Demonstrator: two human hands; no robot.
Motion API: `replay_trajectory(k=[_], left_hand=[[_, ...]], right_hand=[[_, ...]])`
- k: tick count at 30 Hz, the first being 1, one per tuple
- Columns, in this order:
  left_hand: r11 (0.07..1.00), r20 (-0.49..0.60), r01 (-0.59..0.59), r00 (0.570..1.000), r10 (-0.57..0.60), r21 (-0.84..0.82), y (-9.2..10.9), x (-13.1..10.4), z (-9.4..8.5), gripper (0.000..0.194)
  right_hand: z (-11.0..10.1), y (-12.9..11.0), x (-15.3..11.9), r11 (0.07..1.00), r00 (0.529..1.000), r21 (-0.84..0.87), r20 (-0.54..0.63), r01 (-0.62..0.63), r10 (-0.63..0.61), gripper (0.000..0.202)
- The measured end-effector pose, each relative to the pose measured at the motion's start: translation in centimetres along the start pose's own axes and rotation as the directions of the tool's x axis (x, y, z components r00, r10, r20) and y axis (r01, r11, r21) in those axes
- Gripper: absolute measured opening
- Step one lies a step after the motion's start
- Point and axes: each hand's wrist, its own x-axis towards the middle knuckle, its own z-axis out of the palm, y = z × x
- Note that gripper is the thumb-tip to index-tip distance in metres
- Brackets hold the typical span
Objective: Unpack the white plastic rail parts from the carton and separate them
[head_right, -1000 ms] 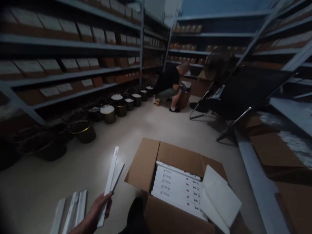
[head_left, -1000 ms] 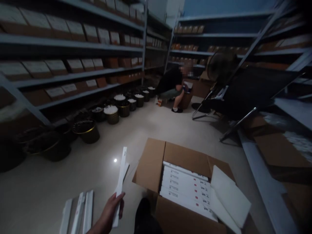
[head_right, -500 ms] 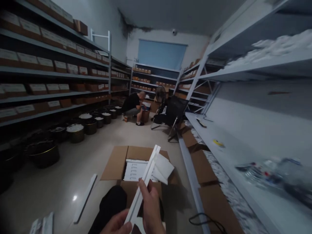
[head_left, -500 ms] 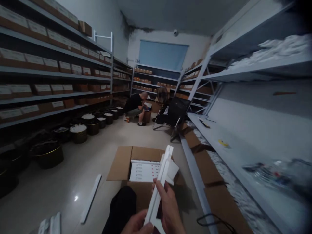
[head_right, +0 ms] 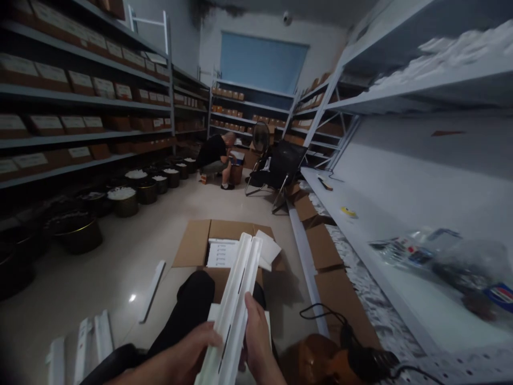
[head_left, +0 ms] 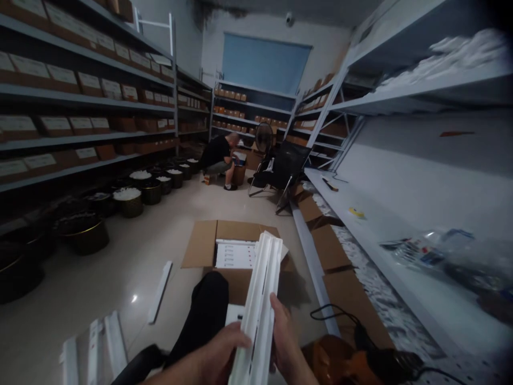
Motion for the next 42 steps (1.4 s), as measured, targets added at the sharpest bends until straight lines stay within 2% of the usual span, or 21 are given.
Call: replay_trajectory(k=[2,4,7,9,11,13,15,19,22,24,26,28,30,32,35,37,39,42], left_hand=[[1.000,-0.062,0.006,0.998,-0.006,0.002,0.6,0.0,-0.3,0.038],[0.999,-0.108,-0.009,0.994,0.013,0.036,1.1,0.2,-1.1,0.039],[0.997,-0.124,-0.051,0.991,0.058,0.064,2.0,0.5,-2.2,0.045],[0.992,-0.164,-0.072,0.982,0.088,0.102,2.7,0.7,-2.8,0.042],[0.985,-0.223,-0.082,0.968,0.115,0.151,3.3,1.0,-3.5,0.036],[0.980,-0.272,-0.080,0.954,0.129,0.183,3.7,1.4,-4.4,0.034],[0.976,-0.328,-0.048,0.937,0.117,0.212,3.8,1.7,-5.2,0.034],[0.961,-0.515,0.055,0.852,0.097,0.272,4.5,1.9,-6.3,0.034],[0.962,-0.525,0.010,0.840,0.141,0.274,6.0,1.6,-6.7,0.040],[0.956,-0.536,0.009,0.829,0.158,0.294,7.0,1.4,-7.3,0.045],[0.946,-0.554,0.069,0.823,0.126,0.317,7.6,1.2,-7.9,0.049],[0.931,-0.543,0.154,0.838,0.055,0.331,7.6,1.2,-8.4,0.049],[0.912,-0.545,0.221,0.838,0.004,0.347,7.0,1.4,-8.8,0.047],[0.895,-0.571,0.246,0.821,0.012,0.372,6.2,1.8,-9.0,0.044],[0.864,-0.613,0.237,0.784,0.099,0.444,5.5,2.2,-9.3,0.035],[0.808,-0.617,0.231,0.763,0.196,0.542,5.3,2.2,-9.6,0.029],[0.713,-0.588,0.242,0.756,0.287,0.659,5.2,2.1,-9.7,0.025],[0.565,-0.503,0.258,0.796,0.336,0.784,4.5,2.4,-9.4,0.022]], right_hand=[[1.3,0.4,-0.3,0.994,0.995,-0.095,0.067,-0.061,0.067,0.066],[1.6,0.9,-0.3,0.981,0.988,-0.187,0.138,-0.049,0.075,0.069],[-0.6,2.6,0.6,0.923,0.981,-0.341,0.135,0.178,-0.140,0.059],[-3.4,4.6,1.4,0.780,0.946,-0.541,0.110,0.314,-0.305,0.047],[-6.3,6.9,1.8,0.591,0.916,-0.725,0.143,0.355,-0.375,0.042],[-8.4,8.9,1.6,0.425,0.887,-0.820,0.197,0.383,-0.418,0.039],[-9.3,10.0,1.2,0.315,0.862,-0.860,0.237,0.400,-0.448,0.041],[-8.2,9.7,1.2,0.235,0.867,-0.905,0.225,0.355,-0.444,0.045],[-6.8,8.4,2.4,0.229,0.889,-0.935,0.151,0.270,-0.432,0.055],[-5.8,7.4,3.6,0.219,0.900,-0.943,0.145,0.252,-0.410,0.066],[-4.9,6.2,5.0,0.175,0.899,-0.930,0.246,0.325,-0.361,0.069],[-4.0,5.0,6.4,0.138,0.880,-0.887,0.396,0.440,-0.261,0.065],[-3.3,3.8,7.7,0.150,0.855,-0.843,0.497,0.516,-0.144,0.060],[-2.9,3.0,8.6,0.187,0.843,-0.824,0.535,0.535,-0.056,0.047],[-3.4,2.4,8.7,0.240,0.826,-0.803,0.564,0.545,0.011,0.021],[-4.4,2.1,8.2,0.280,0.821,-0.794,0.570,0.539,0.034,0.015],[-5.8,1.5,7.4,0.417,0.830,-0.767,0.556,0.487,0.054,0.018],[-8.3,-0.6,5.9,0.693,0.862,-0.645,0.503,0.321,0.069,0.026]])
